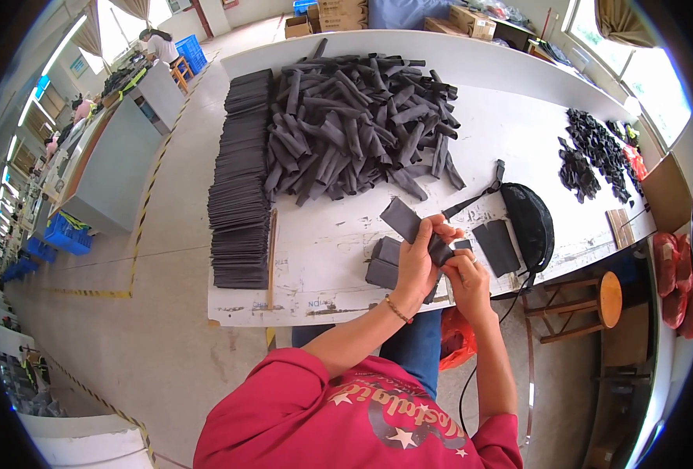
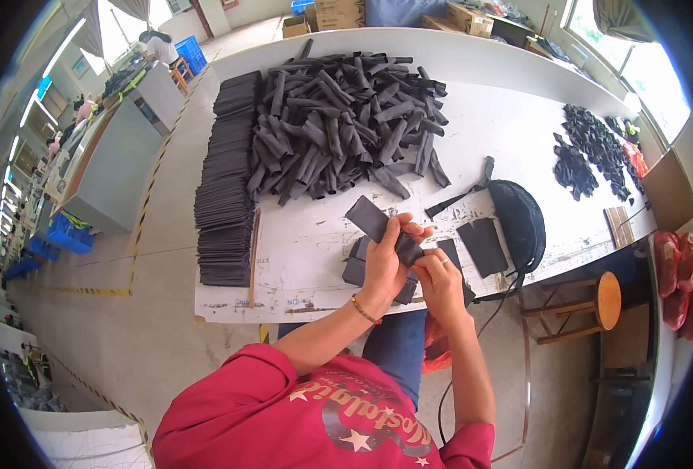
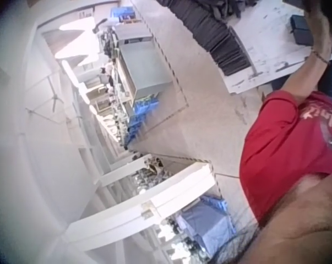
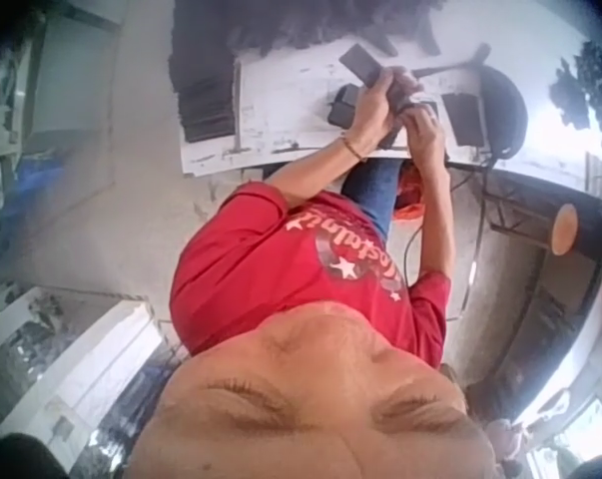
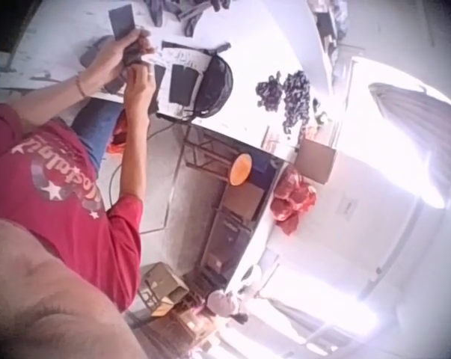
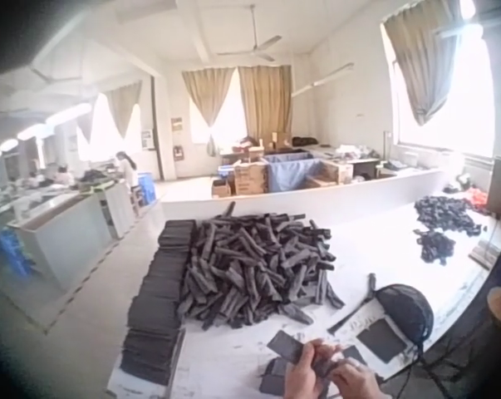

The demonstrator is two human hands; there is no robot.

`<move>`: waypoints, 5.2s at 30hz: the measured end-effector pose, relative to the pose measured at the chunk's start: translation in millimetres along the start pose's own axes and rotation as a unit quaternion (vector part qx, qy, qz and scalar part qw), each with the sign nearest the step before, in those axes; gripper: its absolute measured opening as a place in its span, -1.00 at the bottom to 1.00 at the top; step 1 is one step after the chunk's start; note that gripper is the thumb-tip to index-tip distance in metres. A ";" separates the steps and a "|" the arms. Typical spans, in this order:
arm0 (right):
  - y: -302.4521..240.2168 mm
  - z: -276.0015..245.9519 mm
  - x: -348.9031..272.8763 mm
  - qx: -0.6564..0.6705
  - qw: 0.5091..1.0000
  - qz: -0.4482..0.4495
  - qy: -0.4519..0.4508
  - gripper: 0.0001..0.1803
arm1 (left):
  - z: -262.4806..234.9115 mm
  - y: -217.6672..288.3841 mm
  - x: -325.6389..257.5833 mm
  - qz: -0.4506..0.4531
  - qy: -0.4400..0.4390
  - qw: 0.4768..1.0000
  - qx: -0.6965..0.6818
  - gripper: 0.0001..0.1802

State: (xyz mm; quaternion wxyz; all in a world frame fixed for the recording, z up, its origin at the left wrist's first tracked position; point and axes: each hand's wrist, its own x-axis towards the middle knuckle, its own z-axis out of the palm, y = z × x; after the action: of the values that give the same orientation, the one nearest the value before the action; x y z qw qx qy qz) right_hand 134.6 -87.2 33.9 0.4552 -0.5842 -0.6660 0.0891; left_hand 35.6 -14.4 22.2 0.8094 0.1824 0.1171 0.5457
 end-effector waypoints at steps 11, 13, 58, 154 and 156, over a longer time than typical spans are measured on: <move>-18.9 38.1 4.6 0.239 0.932 0.192 0.193 -0.85 | -0.1 19.6 13.1 0.032 -0.030 0.999 0.028 -0.56; -15.2 35.7 -6.2 0.175 0.957 0.107 0.203 -0.88 | -1.6 28.8 14.8 0.033 -0.056 0.997 0.033 -0.57; 108.4 13.7 -69.2 -0.315 0.935 0.153 -0.057 -0.70 | -131.7 -29.7 211.7 -0.051 0.290 0.861 0.414 -0.74; -21.9 42.9 -14.0 -0.118 0.982 0.009 0.150 -0.54 | -21.0 11.4 2.8 -0.156 -0.150 0.975 0.039 -0.66; -23.4 43.1 -10.5 -0.112 0.984 0.010 0.139 -0.53 | -20.5 16.6 3.2 -0.145 -0.123 0.980 0.065 -0.69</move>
State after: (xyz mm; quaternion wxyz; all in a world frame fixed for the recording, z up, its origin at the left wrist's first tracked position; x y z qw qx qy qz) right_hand 86.7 -85.5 19.3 0.4744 -0.6449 -0.5958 -0.0632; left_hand 14.9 -2.4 10.7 0.8745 0.2816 0.0771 0.3874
